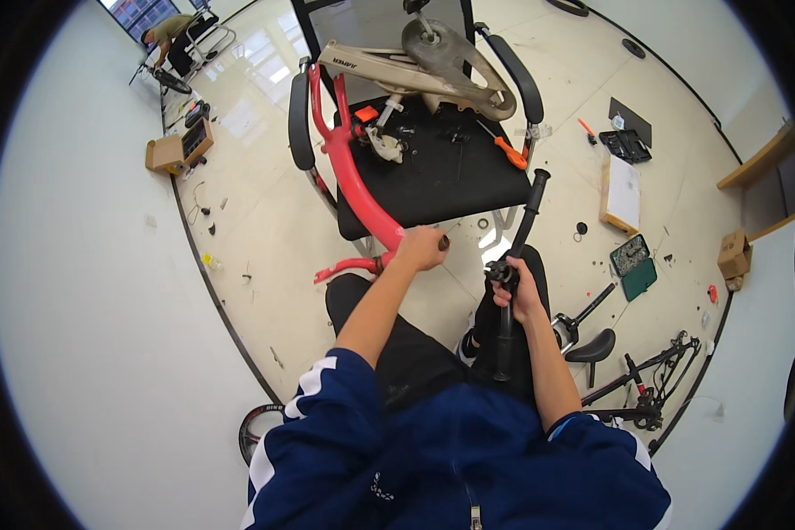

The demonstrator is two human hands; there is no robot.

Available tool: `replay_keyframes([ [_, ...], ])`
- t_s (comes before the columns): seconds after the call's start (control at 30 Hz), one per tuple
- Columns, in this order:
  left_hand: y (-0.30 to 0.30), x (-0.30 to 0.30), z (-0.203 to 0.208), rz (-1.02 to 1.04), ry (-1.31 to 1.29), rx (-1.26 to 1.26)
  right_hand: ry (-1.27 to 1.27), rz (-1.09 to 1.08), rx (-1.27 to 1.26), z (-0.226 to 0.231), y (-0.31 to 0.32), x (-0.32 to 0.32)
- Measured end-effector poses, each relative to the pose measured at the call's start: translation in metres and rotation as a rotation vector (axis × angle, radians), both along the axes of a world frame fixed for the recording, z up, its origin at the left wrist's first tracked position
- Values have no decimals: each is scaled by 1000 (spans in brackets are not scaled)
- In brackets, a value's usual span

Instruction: The person works on a bicycle wheel hub and disc brake rotor, then moves to the red fork and handlebar assembly. They use an Allen key to tighten bolts on the handlebar stem and adjust the handlebar position.

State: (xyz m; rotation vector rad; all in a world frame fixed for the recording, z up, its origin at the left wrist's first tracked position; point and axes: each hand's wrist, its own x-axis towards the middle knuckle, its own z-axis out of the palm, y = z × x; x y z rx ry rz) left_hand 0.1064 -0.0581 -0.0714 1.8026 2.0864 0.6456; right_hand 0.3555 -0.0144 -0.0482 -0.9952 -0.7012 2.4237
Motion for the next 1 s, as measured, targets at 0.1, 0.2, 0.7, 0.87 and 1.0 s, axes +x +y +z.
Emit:
replay_keyframes([
  [0.1, -11, -22, 3, -94, 56, -36, 129, 55, -62, 0, -2, 1],
  [0.2, -21, -28, -2, -82, 140, -37, 116, 89, -55, 2, -4, -9],
  [0.7, -89, 47, 46, 422, -638, 405, -140, 93, 236, 5, -22, -47],
  [0.87, -106, 60, 65, 284, -628, 143, -39, 144, 368, 34, -22, -47],
  [1.0, -101, 64, 60, 261, -329, 146, 65, 214, 371, 43, -22, -41],
])
